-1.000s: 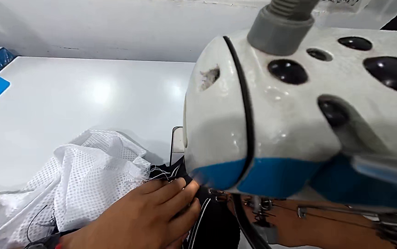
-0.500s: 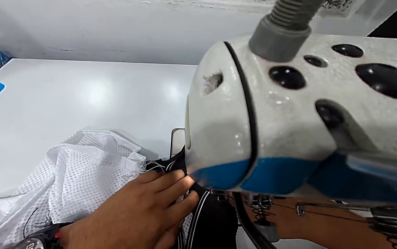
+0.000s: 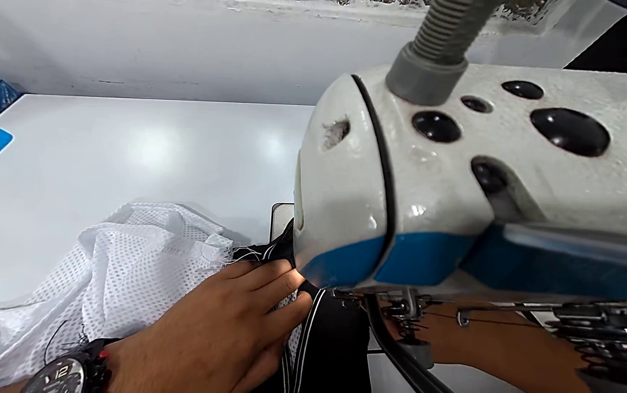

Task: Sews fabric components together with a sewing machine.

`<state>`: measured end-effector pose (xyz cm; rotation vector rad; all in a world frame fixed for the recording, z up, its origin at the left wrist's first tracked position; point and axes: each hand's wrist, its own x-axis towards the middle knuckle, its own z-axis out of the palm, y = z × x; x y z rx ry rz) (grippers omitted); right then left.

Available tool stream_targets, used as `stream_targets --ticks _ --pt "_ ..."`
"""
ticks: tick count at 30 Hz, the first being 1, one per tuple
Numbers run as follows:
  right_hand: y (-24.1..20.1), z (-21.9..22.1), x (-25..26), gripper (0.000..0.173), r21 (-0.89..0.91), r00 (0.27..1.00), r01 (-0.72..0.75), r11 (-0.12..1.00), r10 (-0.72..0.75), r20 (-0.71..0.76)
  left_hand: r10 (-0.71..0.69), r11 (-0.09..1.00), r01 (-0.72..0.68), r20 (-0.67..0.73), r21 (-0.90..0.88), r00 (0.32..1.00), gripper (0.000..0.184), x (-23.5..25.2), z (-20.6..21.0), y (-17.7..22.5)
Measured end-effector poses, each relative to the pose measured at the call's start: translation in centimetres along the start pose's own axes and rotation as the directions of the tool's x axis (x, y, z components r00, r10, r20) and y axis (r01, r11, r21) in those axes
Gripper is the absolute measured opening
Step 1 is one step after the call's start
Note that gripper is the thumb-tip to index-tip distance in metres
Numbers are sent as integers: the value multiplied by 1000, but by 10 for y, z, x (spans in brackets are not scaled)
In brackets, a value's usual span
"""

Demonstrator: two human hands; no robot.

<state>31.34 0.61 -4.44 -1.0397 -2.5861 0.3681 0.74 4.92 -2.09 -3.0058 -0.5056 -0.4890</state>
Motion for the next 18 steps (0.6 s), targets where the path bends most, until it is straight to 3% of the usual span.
stream_targets --ticks 4,7,13,15,18 --pt "7 9 -2 28 69 998 8 998 -4 -58 -10 1000 10 23 -2 1000 36 -1 2 0" --pt "6 -4 1 27 7 997 9 1000 -9 -70 -16 1000 17 29 -14 999 37 0 2 -1" --pt "-7 -17 10 31 4 998 7 1000 -7 63 -21 998 24 35 -67 999 36 9 0 -13" --pt "-17 -17 9 38 -59 994 -31 998 37 101 25 995 -23 16 -100 1000 34 14 0 -23" --pt "-27 6 -1 42 -219 998 -54 974 50 -23 145 970 -139 14 -197 989 26 26 0 -46"
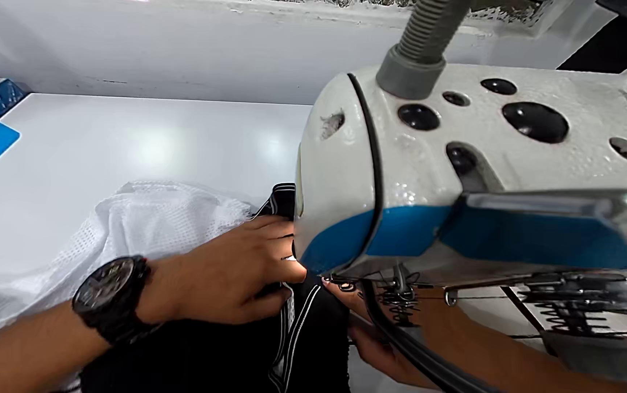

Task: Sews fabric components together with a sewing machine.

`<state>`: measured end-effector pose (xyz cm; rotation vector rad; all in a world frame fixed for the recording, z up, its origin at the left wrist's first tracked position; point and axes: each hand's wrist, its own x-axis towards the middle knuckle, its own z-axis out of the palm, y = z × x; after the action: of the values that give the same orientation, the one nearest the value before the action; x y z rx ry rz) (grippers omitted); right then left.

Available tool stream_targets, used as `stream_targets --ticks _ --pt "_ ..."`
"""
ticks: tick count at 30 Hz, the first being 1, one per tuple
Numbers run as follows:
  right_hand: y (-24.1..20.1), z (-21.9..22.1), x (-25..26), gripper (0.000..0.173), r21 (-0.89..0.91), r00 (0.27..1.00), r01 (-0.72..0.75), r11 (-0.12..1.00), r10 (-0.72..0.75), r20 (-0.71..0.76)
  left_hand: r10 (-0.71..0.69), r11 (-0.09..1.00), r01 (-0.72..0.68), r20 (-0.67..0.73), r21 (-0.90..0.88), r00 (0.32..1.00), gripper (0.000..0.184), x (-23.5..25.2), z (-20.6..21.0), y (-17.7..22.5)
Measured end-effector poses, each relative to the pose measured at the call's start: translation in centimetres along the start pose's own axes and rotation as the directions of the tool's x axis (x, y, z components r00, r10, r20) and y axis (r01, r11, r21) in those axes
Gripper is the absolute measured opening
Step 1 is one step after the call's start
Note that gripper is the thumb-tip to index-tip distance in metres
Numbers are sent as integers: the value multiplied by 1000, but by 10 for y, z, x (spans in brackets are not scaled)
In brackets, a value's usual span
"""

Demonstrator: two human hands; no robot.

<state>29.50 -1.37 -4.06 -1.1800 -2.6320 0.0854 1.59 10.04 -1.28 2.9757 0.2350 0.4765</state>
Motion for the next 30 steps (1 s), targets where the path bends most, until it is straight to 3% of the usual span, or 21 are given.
stream_targets --ticks 4,8,25,28,30 --pt "-19 10 -1 55 -76 997 -68 995 66 -37 165 977 -153 70 -149 984 27 18 1 -34" --pt "-24 9 2 58 -31 994 -105 994 104 -25 206 960 -186 80 -211 975 27 26 -1 -44" --pt "-23 4 6 59 28 977 -176 984 171 131 164 970 -140 110 -198 980 26 29 -2 -47" --pt "-17 11 3 52 71 993 -118 991 116 24 119 984 -98 143 -145 983 28 26 -11 -47" --pt "-8 14 3 39 187 998 -13 982 24 -56 59 998 -51 186 -48 981 40 20 -33 -34"
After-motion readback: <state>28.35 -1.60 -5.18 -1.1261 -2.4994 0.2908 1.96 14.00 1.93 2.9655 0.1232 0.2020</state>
